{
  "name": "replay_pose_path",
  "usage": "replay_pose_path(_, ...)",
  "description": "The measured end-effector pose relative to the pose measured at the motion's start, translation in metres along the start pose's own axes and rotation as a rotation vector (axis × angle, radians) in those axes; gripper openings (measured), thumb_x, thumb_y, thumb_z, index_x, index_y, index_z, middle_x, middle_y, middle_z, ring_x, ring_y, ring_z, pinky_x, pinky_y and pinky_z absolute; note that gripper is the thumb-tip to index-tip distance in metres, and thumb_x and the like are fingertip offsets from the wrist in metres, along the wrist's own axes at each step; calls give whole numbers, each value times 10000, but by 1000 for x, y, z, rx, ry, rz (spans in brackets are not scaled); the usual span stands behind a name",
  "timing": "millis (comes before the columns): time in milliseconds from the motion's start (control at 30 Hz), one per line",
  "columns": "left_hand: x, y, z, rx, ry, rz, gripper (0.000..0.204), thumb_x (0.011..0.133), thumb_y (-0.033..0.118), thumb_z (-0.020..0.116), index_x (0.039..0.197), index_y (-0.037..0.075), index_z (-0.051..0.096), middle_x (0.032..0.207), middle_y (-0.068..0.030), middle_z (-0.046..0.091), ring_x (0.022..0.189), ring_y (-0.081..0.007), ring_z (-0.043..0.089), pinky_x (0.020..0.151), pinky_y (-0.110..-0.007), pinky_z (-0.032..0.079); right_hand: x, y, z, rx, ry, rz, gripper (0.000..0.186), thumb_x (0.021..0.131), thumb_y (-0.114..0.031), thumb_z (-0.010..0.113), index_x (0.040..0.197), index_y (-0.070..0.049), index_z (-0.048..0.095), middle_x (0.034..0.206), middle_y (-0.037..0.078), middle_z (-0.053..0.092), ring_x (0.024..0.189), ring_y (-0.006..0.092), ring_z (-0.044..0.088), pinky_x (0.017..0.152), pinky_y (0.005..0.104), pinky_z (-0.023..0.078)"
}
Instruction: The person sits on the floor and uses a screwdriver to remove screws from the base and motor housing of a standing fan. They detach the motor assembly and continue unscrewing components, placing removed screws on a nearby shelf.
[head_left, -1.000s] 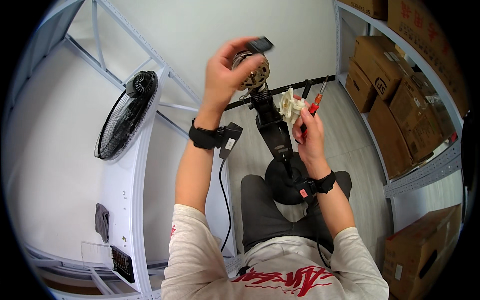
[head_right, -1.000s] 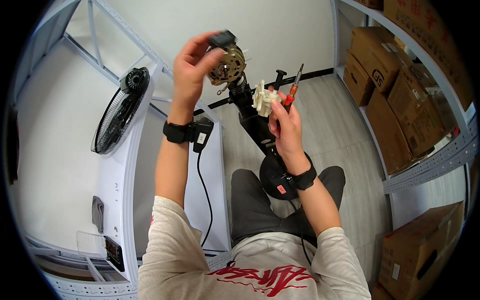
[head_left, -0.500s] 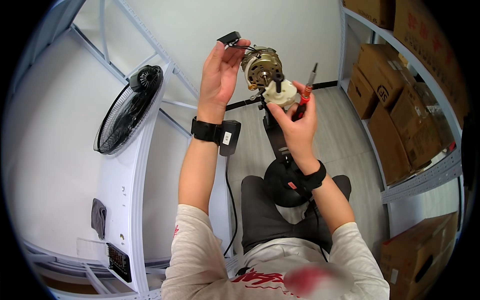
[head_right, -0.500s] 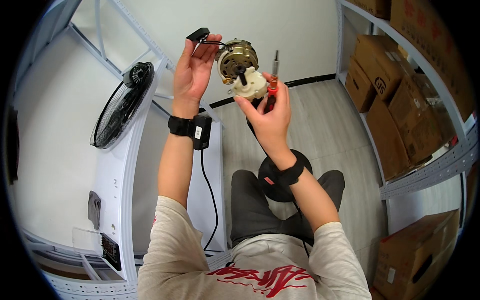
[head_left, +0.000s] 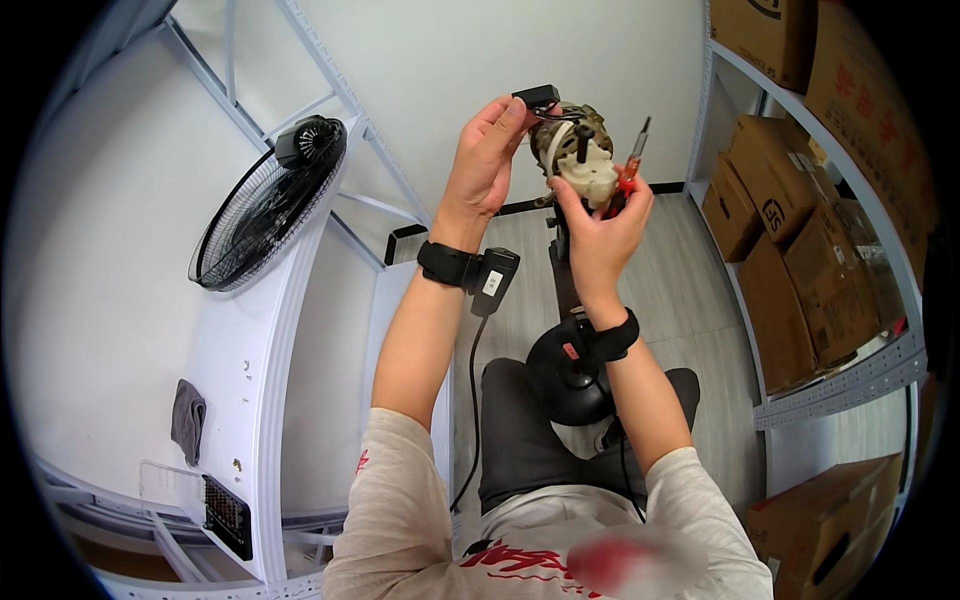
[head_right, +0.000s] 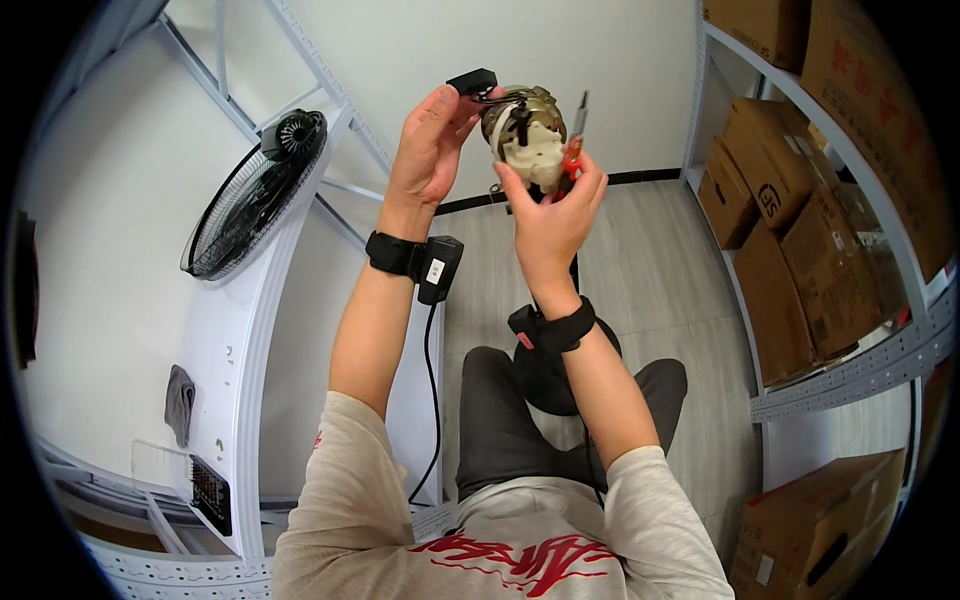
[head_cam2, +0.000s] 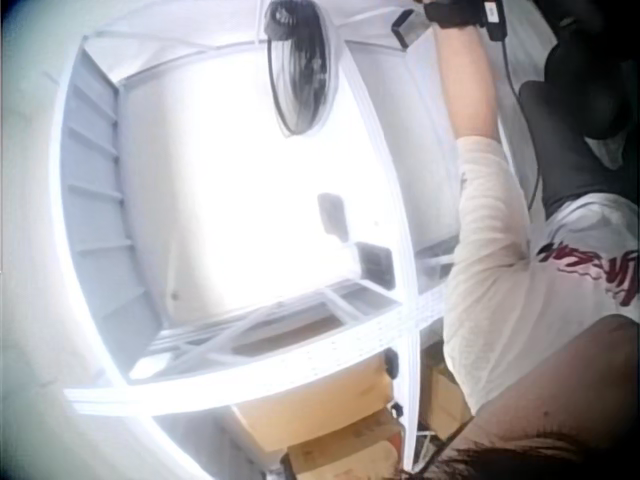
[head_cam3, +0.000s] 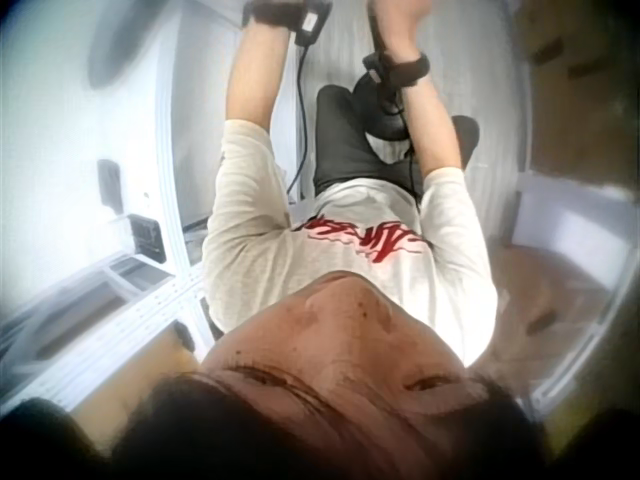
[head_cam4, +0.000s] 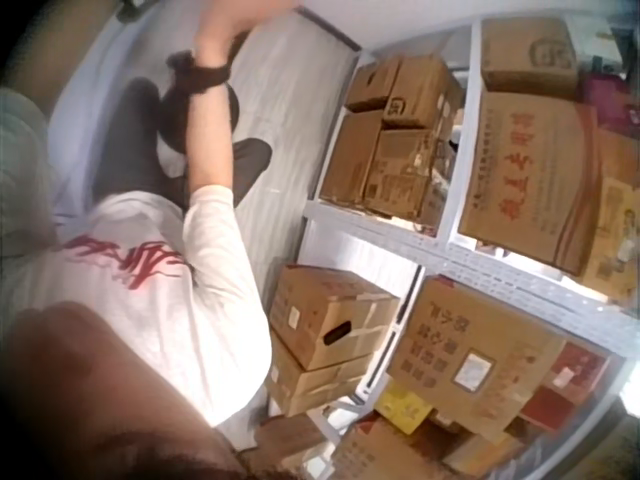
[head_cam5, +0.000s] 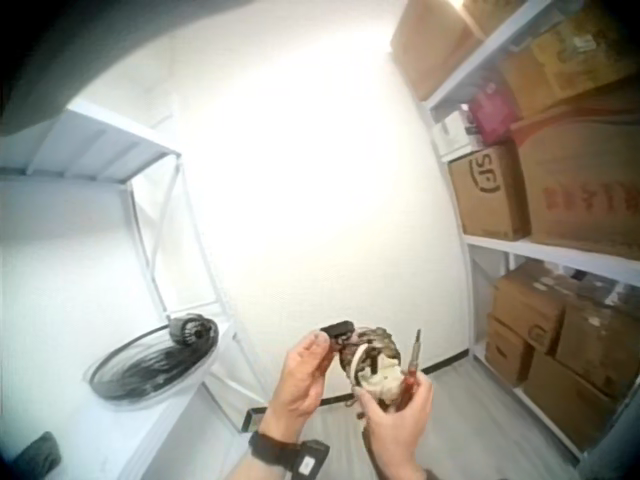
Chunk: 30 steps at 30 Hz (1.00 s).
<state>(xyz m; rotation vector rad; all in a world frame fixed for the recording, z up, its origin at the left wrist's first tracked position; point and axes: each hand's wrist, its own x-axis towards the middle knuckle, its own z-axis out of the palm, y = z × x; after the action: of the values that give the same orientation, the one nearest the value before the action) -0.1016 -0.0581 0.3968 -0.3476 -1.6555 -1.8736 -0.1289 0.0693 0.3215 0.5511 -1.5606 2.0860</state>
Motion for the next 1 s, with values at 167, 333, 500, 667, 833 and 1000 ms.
replay_pose_path(167, 2, -6, -7, 91, -14, -13, 352, 980, 321, 586, 1177, 33, 628, 1137, -75, 689, 1121, -142, 589, 1036, -299, 350, 19, 1, -12, -131, -132, -1, 647, 697, -286, 891, 1167, 1, 550, 1084, 92, 560, 879, 188, 573, 693, 301, 488)
replay_pose_path(333, -1, -8, -2, 89, 34, -27, 335, 966, 292, 610, 1178, 32, 627, 1118, -55, 691, 1117, -127, 586, 1029, -281, 350, 28, 3, -20, -123, -198, 53, 625, 696, -279, 891, 1151, 1, 567, 1057, 80, 586, 808, 164, 573, 667, 283, 477)
replay_pose_path(500, -4, -7, 4, 59, 50, 2, 332, 961, 268, 613, 1191, 28, 617, 1116, -70, 689, 1095, -136, 601, 1016, -294, 375, 25, -3, -20, -16, -202, 150, 610, 701, -277, 889, 1150, -6, 577, 1057, 65, 580, 786, 146, 565, 661, 283, 474)
replay_pose_path(667, -3, -2, 7, 85, 53, 24, 334, 961, 251, 611, 1210, 29, 608, 1111, -84, 689, 1059, -148, 621, 989, -299, 407, 24, 5, -18, -106, -166, -65, 609, 710, -278, 885, 1160, -7, 575, 1057, 58, 562, 789, 120, 534, 629, 256, 449)
replay_pose_path(833, 2, 7, 13, 186, 66, 0, 342, 947, 237, 640, 1211, 21, 614, 1086, -63, 689, 1039, -121, 611, 947, -275, 430, 23, 1, -20, -63, -211, 82, 612, 718, -267, 880, 1183, -13, 574, 1073, 55, 554, 790, 117, 526, 627, 250, 445)
replay_pose_path(1000, 11, 15, 25, 355, 30, 13, 346, 914, 224, 694, 1185, 15, 640, 1013, -41, 697, 960, -100, 619, 941, -267, 426, 23, 4, -22, 37, -225, 107, 596, 737, -249, 866, 1207, -26, 575, 1088, 28, 548, 755, 76, 495, 602, 226, 416)
